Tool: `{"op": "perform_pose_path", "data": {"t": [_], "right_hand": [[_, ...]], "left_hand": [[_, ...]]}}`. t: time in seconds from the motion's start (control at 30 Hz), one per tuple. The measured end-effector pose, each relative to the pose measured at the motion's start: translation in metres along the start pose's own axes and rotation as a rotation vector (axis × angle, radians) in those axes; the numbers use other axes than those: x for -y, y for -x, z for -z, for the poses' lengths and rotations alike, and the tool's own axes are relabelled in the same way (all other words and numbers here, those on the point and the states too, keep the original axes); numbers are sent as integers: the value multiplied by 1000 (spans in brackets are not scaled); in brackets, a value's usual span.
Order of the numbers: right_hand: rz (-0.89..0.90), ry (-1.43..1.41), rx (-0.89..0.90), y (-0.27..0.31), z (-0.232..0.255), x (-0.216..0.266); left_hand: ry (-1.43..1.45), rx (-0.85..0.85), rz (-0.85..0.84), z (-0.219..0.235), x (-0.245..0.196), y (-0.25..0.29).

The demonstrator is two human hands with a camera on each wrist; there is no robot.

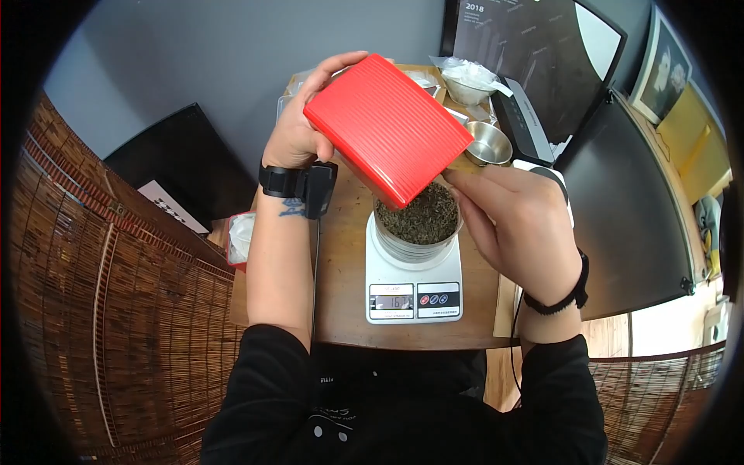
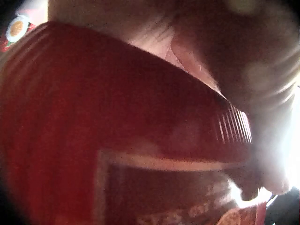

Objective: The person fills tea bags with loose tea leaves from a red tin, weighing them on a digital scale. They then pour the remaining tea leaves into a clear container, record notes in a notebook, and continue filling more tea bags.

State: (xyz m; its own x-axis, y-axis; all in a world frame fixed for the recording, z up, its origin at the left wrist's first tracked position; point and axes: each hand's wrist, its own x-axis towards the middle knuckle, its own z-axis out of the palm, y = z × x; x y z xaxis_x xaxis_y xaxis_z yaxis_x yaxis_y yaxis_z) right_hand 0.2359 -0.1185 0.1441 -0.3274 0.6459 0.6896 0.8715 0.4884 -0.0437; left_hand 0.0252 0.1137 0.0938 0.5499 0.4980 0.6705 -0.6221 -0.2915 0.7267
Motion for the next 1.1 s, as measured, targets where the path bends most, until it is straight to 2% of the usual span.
{"op": "perform_pose_path", "data": {"t": [0.13,0.2,0.33,0.4,0.53,0.63,0.73,0.83,0.9,1.0,1.07,1.1], "right_hand": [[5,-9,96,1,0,-3],[0,-103,157,5,8,0],[-7,-90,256,8,28,5],[-5,-92,137,11,28,3],[-52,27,97,9,26,6],[-50,44,138,11,24,4],[-11,-56,166,12,29,4],[-47,-79,112,9,29,1],[-93,-106,16,6,21,-8],[-194,-206,-27,-2,10,-15],[-192,-200,-48,-5,-1,-22],[-109,-159,-82,-8,-7,-26]], "left_hand": [[21,52,-21,3,-1,2],[48,64,7,2,-5,4],[36,92,10,7,-7,5],[32,181,-25,11,-7,5],[54,248,-31,16,-7,8],[93,230,-6,14,-9,8],[69,201,-15,13,-9,8],[76,142,-8,10,-8,6],[171,113,-110,8,-3,4],[187,99,-132,2,0,1],[207,98,-130,-3,3,0],[226,96,-128,-5,5,0]]}}
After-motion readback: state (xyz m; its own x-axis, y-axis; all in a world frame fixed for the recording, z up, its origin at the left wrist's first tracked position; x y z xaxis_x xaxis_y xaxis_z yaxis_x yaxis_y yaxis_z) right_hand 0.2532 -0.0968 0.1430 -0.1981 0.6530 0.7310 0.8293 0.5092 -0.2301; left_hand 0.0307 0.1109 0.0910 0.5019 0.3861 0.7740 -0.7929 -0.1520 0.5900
